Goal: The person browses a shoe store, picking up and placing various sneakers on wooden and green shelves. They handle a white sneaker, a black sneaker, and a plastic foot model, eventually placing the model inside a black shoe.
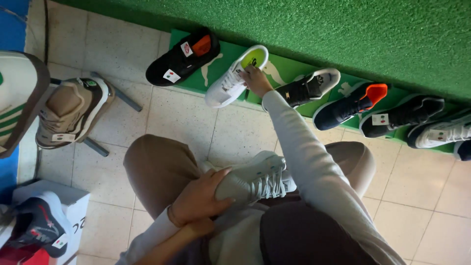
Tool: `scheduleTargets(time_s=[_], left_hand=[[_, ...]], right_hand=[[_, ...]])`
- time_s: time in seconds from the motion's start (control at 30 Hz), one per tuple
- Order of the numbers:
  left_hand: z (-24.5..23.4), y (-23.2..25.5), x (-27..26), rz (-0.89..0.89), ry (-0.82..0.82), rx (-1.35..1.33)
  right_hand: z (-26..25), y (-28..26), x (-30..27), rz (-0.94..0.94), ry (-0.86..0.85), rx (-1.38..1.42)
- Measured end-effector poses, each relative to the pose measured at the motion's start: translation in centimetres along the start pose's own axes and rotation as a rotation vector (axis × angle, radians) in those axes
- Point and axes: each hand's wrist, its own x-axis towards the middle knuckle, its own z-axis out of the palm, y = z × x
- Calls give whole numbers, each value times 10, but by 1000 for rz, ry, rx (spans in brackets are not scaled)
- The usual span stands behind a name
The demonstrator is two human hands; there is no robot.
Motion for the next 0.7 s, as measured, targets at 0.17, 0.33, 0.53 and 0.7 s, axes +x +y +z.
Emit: scheduleTargets(time_s=[0.17, 0.33, 0.53, 0.7], left_hand=[[0, -4, -7, -21, 24, -29], [3, -8, -8, -6, 54, -18], [-4, -3, -9, -82, 15, -26], [-3, -5, -7, -147, -18, -13]], right_hand=[[13, 1, 2, -154, 166, -51], [38, 4, 13, -113, 227, -9], [66, 2, 34, -25, 233, 36], [73, -3, 35, -112, 290, 46]])
